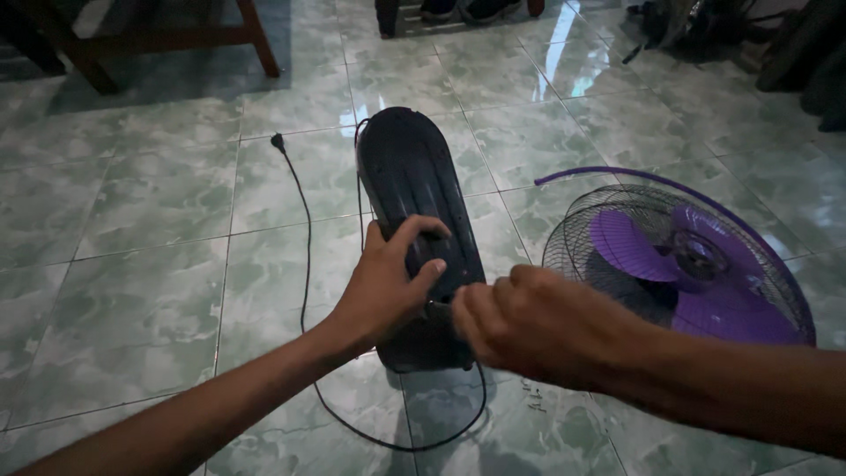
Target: The person uses a screwdriver to remove screws from the back cover of a black electric fan. They loosen and remove several screws, then begin to detach the cover from the fan body.
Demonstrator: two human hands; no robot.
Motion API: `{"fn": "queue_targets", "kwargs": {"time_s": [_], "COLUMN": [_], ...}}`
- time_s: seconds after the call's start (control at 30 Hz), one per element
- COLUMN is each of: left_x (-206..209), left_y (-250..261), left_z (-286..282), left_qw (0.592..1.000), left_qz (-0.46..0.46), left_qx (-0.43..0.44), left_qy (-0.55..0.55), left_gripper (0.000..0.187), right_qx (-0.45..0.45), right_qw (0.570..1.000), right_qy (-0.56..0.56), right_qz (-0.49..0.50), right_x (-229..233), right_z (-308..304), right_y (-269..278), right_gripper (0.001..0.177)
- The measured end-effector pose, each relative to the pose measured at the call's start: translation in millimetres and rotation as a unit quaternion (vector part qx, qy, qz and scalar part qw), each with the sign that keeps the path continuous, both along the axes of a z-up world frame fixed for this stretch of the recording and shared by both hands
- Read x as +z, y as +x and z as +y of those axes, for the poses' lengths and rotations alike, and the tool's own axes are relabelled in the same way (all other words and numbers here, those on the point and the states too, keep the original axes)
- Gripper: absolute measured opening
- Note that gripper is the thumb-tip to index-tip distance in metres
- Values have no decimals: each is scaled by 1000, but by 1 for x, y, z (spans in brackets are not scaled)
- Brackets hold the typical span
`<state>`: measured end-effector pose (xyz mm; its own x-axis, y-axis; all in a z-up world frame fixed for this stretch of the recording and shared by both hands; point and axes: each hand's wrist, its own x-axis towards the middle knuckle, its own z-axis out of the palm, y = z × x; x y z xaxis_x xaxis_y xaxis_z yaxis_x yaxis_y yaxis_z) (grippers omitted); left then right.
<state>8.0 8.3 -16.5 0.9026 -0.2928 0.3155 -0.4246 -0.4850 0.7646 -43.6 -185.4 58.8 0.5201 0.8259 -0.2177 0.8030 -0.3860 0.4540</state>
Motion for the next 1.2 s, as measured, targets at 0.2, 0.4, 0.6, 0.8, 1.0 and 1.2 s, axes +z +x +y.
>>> {"fn": "queue_targets", "kwargs": {"time_s": [0.2,0.4,0.6,0.8,1.0,1.2], "left_x": [7,12,8,6,0,3], "left_y": [0,-3,1,0,0,-1], "left_z": [1,0,1,1,-1,-1], "left_qw": [997,989,990,987,997,997], "left_qz": [76,147,133,151,66,56], "left_qx": [0,6,13,17,39,44], "left_qy": [15,-13,-35,-49,-23,-19], "left_gripper": [40,39,38,38,38,40], "right_qx": [-311,-203,108,-71,-362,-291], "right_qw": [932,969,993,994,888,917], "right_qy": [82,74,-37,43,183,189], "right_qz": [166,119,-38,75,216,199], "right_x": [9,21,0,-18,-19,-7], "right_z": [15,15,0,-2,1,-1], "right_y": [-1,6,10,14,23,23], "right_gripper": [39,26,12,35,47,35]}}
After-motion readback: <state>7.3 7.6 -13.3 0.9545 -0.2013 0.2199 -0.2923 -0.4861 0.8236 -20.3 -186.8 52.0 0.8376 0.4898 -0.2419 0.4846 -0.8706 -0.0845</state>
